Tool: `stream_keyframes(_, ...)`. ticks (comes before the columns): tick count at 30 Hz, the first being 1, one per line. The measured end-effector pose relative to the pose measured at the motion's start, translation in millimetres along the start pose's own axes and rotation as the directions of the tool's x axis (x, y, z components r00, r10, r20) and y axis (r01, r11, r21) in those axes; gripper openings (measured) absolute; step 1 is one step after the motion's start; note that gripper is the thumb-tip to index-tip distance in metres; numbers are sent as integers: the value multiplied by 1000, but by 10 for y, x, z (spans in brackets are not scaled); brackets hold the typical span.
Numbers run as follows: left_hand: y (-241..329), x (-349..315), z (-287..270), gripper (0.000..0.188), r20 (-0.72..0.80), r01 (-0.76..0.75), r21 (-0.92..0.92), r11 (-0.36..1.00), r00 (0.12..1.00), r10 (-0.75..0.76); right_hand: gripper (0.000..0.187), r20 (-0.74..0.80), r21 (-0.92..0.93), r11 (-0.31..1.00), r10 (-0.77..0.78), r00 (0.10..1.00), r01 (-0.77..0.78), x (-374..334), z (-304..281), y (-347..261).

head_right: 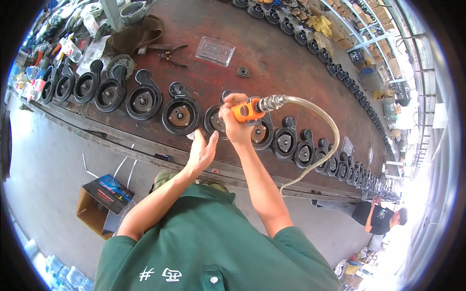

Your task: The person assembles metal pump housings by inserting circular bearings and small washers, then secures them using a pneumatic screwdriver at a workbench.

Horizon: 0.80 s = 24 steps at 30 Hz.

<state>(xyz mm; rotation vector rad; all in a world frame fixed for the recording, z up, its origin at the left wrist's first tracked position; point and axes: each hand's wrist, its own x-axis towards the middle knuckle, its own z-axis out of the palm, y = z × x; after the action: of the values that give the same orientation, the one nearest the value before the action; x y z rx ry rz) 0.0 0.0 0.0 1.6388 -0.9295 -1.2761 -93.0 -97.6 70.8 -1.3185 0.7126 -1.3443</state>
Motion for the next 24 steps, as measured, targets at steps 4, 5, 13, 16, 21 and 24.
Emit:
stream_keyframes(4,23,163,149,74,-111,22,69,997,994,-14,22,-95,18,999,39,995,-37,151,164,71)
stream_keyframes(5,3,214,131,73,-137,19,87,996,991,-7,22,-119,20,999,34,992,-32,182,219,120)
stream_keyframes(13,-134,236,322,68,-178,-65,-58,996,983,54,22,-116,57,997,57,992,-51,205,173,163)
stream_keyframes(16,-141,246,376,66,-233,-89,-39,995,969,78,22,-114,50,998,52,992,-46,203,123,191)
stream_keyframes(21,-171,258,367,67,-223,-81,-35,996,972,71,22,-120,83,995,68,990,-58,199,125,234)
stream_keyframes(24,-199,268,372,68,-224,-83,-6,997,971,79,22,-127,92,994,70,989,-59,203,127,256)
